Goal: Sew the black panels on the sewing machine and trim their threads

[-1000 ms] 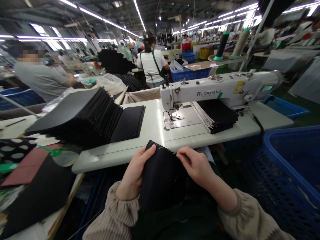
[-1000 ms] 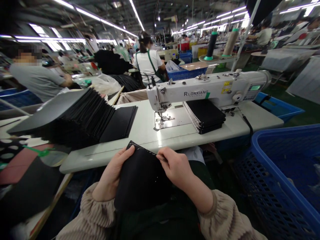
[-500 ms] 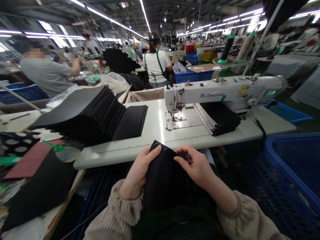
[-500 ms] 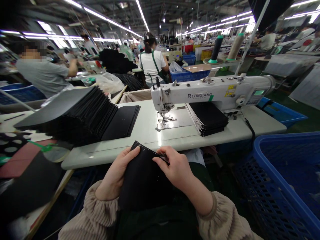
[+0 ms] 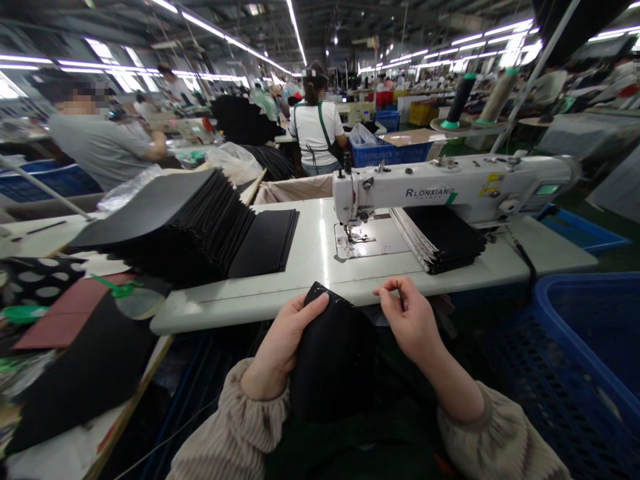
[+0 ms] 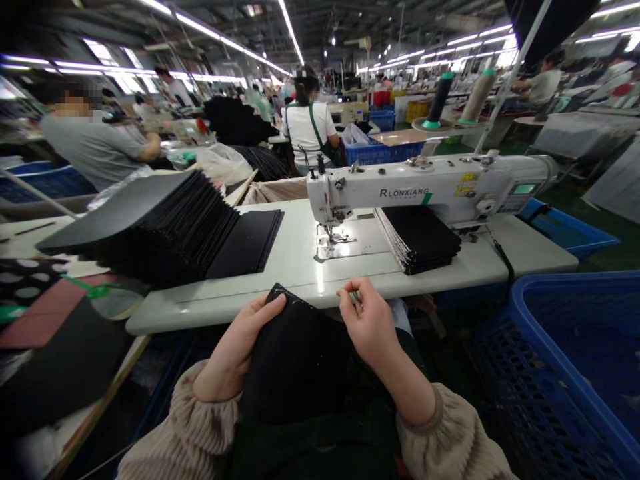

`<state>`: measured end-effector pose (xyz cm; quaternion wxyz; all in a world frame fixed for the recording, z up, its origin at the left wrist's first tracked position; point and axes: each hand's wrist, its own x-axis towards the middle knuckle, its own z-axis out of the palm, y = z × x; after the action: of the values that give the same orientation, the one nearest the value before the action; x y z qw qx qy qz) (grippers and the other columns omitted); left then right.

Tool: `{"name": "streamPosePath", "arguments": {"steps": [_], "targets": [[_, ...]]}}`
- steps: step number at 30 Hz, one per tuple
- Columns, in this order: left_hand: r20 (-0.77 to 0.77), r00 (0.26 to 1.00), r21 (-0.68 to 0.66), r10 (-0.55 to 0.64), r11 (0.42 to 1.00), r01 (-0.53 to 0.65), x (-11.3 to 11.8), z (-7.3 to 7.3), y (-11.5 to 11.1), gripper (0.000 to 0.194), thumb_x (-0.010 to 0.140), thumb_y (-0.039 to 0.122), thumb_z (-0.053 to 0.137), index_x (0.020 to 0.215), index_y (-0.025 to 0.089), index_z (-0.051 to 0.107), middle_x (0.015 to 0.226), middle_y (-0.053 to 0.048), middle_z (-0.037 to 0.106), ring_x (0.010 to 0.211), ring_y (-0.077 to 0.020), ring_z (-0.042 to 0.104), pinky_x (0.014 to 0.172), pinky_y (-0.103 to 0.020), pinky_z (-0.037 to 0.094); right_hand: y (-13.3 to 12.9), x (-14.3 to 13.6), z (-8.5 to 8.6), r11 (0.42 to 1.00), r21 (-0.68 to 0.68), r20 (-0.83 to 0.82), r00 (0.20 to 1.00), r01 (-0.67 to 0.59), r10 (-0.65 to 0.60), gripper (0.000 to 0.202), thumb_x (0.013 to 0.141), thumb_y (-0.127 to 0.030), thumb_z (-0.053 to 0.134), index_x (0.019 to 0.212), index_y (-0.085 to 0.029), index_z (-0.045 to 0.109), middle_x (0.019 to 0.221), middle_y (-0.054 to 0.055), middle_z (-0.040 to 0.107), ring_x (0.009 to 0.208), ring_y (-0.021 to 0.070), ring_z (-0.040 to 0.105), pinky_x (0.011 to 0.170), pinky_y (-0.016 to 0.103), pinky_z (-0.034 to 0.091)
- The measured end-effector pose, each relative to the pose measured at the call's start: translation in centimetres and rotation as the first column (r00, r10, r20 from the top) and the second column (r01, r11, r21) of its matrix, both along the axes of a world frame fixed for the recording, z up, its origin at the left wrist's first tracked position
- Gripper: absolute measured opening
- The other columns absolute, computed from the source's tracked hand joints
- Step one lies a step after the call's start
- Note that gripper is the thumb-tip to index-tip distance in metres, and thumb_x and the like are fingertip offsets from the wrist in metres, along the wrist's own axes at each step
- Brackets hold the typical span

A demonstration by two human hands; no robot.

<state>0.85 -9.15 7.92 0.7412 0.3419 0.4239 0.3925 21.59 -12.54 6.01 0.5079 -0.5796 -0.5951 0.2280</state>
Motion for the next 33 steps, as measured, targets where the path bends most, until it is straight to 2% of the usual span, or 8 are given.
{"name": "streamPosePath", "arguments": {"steps": [4, 8, 16, 20, 25, 27, 31, 33], "targets": [[-0.005, 1.000, 0.014, -0.024, 1.000, 0.024, 0.2, 0.1, -0.1, 0.024, 0.080, 0.035, 0.075, 0.088, 0.014, 0.068, 0.075, -0.003, 0.070, 0.062, -0.0129, 0.065, 0.060, -0.021, 0.053, -0.2, -0.5, 0.7, 0.985, -0.016, 0.036, 0.985, -0.171, 0.171, 0.019, 0.090, -0.036, 0.060, 0.103, -0.022, 0.061, 0.081, -0.002, 0.063, 0.053, 0.0094, 0.042, 0.055, 0.025, 0.036], [-0.049, 0.998, 0.054, -0.032, 0.998, 0.035, 0.5, 0.1, -0.2, 0.024, 0.081, 0.036, 0.075, 0.087, 0.013, 0.068, 0.076, -0.003, 0.070, 0.064, -0.0113, 0.064, 0.060, -0.019, 0.050, -0.4, -1.4, 1.1, 0.974, 0.028, 0.069, 0.972, -0.227, 0.224, 0.013, 0.094, -0.031, 0.054, 0.092, -0.022, 0.062, 0.080, -0.001, 0.063, 0.064, 0.0115, 0.051, 0.062, 0.024, 0.039], [-0.088, 0.994, 0.114, -0.061, 0.991, 0.071, 0.5, 0.1, -0.3, 0.024, 0.082, 0.036, 0.074, 0.093, 0.015, 0.070, 0.086, -0.003, 0.072, 0.071, -0.0121, 0.064, 0.065, -0.019, 0.050, 0.1, 0.4, 0.5, 0.999, 0.054, -0.031, 1.000, 0.007, -0.005, 0.016, 0.096, -0.033, 0.052, 0.089, -0.021, 0.057, 0.080, 0.000, 0.067, 0.069, 0.0136, 0.058, 0.067, 0.025, 0.043], [-0.096, 0.992, 0.127, -0.083, 0.987, 0.095, 0.7, 0.1, -0.3, 0.025, 0.083, 0.036, 0.073, 0.094, 0.015, 0.070, 0.087, -0.004, 0.072, 0.071, -0.0123, 0.063, 0.064, -0.020, 0.050, -0.3, 0.0, 1.1, 0.990, 0.011, 0.079, 0.987, -0.141, 0.140, 0.016, 0.093, -0.036, 0.057, 0.099, -0.022, 0.062, 0.086, 0.000, 0.067, 0.066, 0.0127, 0.056, 0.065, 0.025, 0.043], [-0.132, 0.987, 0.167, -0.088, 0.980, 0.109, 1.0, 0.0, -0.4, 0.026, 0.081, 0.037, 0.073, 0.094, 0.014, 0.070, 0.086, -0.004, 0.071, 0.074, -0.0141, 0.063, 0.067, -0.021, 0.049, -0.2, -1.5, 1.6, 0.957, 0.098, 0.171, 0.952, -0.272, 0.253, 0.011, 0.093, -0.028, 0.056, 0.102, -0.022, 0.061, 0.097, 0.002, 0.065, 0.087, 0.0155, 0.060, 0.077, 0.026, 0.044], [-0.148, 0.985, 0.168, -0.086, 0.980, 0.111, 1.0, 0.0, -0.5, 0.027, 0.080, 0.038, 0.074, 0.093, 0.014, 0.070, 0.085, -0.004, 0.070, 0.074, -0.0147, 0.063, 0.066, -0.021, 0.049, 0.1, -1.4, 1.5, 0.962, 0.119, 0.182, 0.958, -0.245, 0.221, 0.009, 0.095, -0.024, 0.052, 0.095, -0.022, 0.060, 0.090, 0.002, 0.063, 0.082, 0.0152, 0.059, 0.074, 0.027, 0.044], [-0.150, 0.985, 0.142, -0.082, 0.985, 0.103, 0.7, 0.0, -0.6, 0.030, 0.080, 0.040, 0.074, 0.096, 0.015, 0.069, 0.087, -0.005, 0.071, 0.074, -0.0160, 0.064, 0.066, -0.022, 0.049, 0.4, -0.1, 1.1, 0.993, 0.101, 0.117, 0.992, -0.061, 0.049, 0.010, 0.096, -0.028, 0.050, 0.094, -0.021, 0.057, 0.086, 0.002, 0.063, 0.074, 0.0145, 0.056, 0.068, 0.027, 0.043], [-0.143, 0.986, 0.136, -0.084, 0.985, 0.104, 0.7, 0.0, -0.5, 0.030, 0.080, 0.040, 0.073, 0.096, 0.015, 0.069, 0.088, -0.005, 0.071, 0.075, -0.0162, 0.064, 0.067, -0.023, 0.050, 0.1, 0.3, 1.0, 0.996, 0.058, 0.087, 0.994, -0.069, 0.063, 0.013, 0.097, -0.030, 0.049, 0.096, -0.021, 0.059, 0.090, 0.002, 0.065, 0.078, 0.0150, 0.058, 0.072, 0.027, 0.044]]}}
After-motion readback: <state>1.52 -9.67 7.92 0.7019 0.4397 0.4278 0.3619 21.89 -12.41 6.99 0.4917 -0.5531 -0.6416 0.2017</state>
